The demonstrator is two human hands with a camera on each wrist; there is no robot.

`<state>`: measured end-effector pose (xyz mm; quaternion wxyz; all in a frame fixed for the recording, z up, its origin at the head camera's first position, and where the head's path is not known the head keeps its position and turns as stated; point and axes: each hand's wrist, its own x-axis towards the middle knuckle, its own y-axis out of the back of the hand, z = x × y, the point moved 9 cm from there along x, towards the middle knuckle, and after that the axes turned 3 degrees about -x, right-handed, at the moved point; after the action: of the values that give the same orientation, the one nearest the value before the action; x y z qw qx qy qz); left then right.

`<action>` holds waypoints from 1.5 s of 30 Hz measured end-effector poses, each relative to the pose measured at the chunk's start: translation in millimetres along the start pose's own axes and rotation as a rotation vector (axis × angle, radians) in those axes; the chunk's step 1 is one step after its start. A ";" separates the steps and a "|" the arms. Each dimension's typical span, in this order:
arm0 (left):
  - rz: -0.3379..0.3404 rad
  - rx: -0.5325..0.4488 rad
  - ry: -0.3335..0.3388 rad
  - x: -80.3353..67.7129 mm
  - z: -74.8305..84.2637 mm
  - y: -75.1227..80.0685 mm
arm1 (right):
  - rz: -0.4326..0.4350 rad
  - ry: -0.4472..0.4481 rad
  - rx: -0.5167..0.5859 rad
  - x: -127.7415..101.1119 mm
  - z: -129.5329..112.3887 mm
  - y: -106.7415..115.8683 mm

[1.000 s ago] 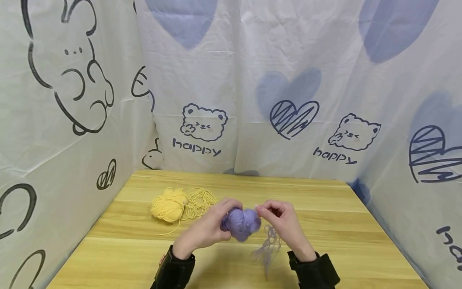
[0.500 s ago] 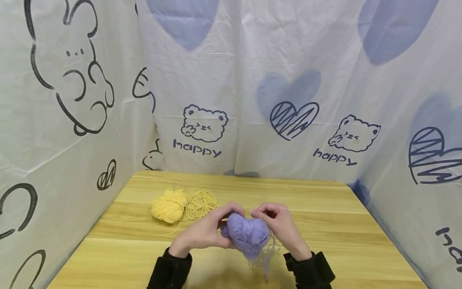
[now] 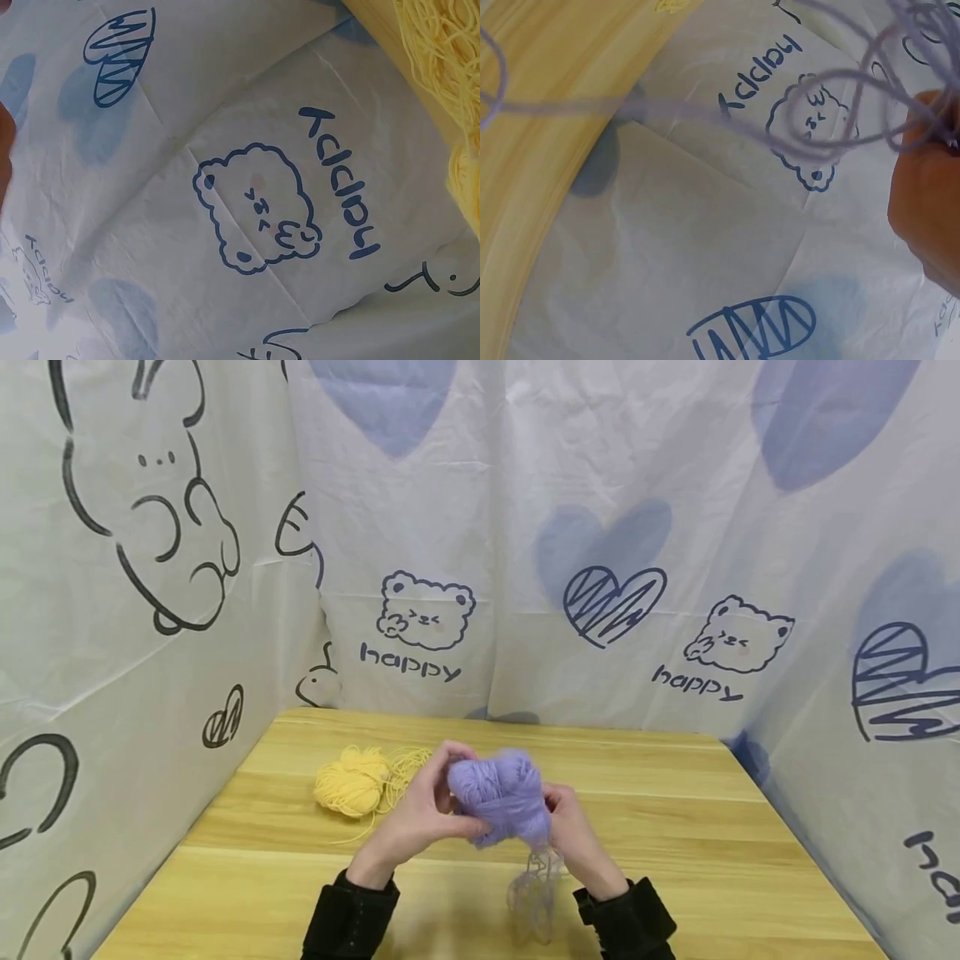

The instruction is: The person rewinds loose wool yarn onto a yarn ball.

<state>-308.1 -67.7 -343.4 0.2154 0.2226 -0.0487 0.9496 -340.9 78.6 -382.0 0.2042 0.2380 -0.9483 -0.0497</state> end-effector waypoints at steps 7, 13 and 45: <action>0.363 -0.024 -0.006 -1.0 4.5 35.1 | -0.091 -0.097 -0.059 2.3 7.8 -9.9; 0.534 0.032 -0.002 -6.3 4.2 53.6 | -0.114 -0.120 -0.098 2.9 9.9 -13.2; -0.118 0.679 -0.086 3.9 -8.6 -13.3 | 0.069 0.153 -0.179 -8.1 -39.3 22.3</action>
<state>-309.0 -52.6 -349.4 0.1813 0.3239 0.2737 0.8873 -327.9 102.2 -344.9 0.2982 0.1889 -0.9293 -0.1087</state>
